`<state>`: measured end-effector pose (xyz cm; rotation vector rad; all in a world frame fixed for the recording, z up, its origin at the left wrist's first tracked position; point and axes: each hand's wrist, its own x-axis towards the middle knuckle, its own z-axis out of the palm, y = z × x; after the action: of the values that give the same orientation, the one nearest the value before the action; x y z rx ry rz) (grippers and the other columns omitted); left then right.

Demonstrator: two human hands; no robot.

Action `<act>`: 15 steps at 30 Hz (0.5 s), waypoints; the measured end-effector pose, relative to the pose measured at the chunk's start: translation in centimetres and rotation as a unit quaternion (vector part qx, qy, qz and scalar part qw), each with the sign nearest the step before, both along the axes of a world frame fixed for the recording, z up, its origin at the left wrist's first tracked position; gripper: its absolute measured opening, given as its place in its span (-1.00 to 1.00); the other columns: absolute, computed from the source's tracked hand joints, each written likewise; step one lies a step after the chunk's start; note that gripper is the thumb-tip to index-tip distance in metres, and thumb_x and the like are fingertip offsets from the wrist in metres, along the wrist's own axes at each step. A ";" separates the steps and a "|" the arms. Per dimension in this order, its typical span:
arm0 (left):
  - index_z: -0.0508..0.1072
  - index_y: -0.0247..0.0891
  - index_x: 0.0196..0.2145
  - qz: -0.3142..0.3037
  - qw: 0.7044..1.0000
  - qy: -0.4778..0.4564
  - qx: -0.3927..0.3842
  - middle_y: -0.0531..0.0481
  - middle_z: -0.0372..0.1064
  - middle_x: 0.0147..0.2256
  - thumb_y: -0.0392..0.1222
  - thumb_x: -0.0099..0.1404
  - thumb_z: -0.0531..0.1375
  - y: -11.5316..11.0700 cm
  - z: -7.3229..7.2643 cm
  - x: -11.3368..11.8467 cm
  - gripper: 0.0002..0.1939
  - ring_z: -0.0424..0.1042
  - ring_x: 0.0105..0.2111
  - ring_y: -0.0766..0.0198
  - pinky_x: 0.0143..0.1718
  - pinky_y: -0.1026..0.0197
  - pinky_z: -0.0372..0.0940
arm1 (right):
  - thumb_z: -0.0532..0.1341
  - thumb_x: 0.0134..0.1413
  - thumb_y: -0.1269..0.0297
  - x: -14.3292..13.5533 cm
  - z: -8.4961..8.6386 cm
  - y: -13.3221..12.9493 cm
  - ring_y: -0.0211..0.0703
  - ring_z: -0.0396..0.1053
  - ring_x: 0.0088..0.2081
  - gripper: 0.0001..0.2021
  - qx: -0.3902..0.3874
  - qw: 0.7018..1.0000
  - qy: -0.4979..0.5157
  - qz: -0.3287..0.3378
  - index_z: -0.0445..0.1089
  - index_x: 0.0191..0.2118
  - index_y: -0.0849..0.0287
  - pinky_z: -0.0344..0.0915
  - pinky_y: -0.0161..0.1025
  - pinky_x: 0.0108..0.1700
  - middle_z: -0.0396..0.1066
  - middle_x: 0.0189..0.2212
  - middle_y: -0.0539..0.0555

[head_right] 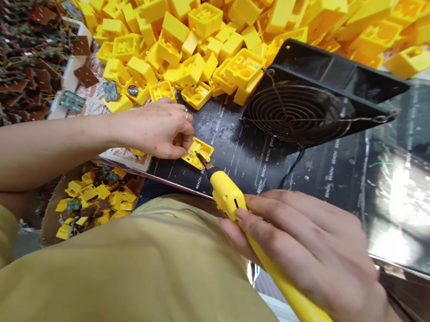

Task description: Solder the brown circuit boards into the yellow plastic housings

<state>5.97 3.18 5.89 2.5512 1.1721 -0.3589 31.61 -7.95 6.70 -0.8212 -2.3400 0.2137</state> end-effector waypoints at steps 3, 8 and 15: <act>0.59 -0.17 -0.44 -0.003 1.000 0.009 -0.005 0.03 0.52 -0.39 -0.22 0.13 0.22 0.0 0.1 0.1 -0.87 0.49 -0.25 0.15 -0.21 0.15 0.19 | 0.38 0.10 0.43 -0.4 -0.3 0.3 -0.30 0.45 -0.42 -0.84 0.016 1.000 0.007 0.014 0.38 -0.26 0.18 0.48 -0.33 -0.36 0.48 -0.41 0.02; 0.60 -0.18 -0.41 -0.004 1.000 0.023 -0.013 0.01 0.53 -0.35 -0.23 0.13 0.21 0.1 0.4 0.2 -0.86 0.49 -0.23 0.13 -0.18 0.14 0.20 | 0.38 0.11 0.45 -1.1 -1.0 1.2 -0.32 0.44 -0.42 -0.85 0.055 0.997 0.022 0.043 0.37 -0.30 0.22 0.50 -0.35 -0.33 0.47 -0.45 0.03; 0.59 -0.19 -0.41 -0.004 1.000 0.016 -0.022 0.01 0.52 -0.36 -0.20 0.14 0.19 0.2 0.5 0.1 -0.84 0.48 -0.25 0.17 -0.20 0.16 0.20 | 0.38 0.11 0.41 -1.1 -0.4 0.6 -0.30 0.47 -0.42 -0.84 0.033 0.999 0.015 0.006 0.38 -0.30 0.12 0.50 -0.32 -0.37 0.49 -0.44 -0.03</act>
<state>6.11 3.34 6.35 2.5218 1.1542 -0.4245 30.49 -7.34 6.31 -0.7661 -2.3124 0.1527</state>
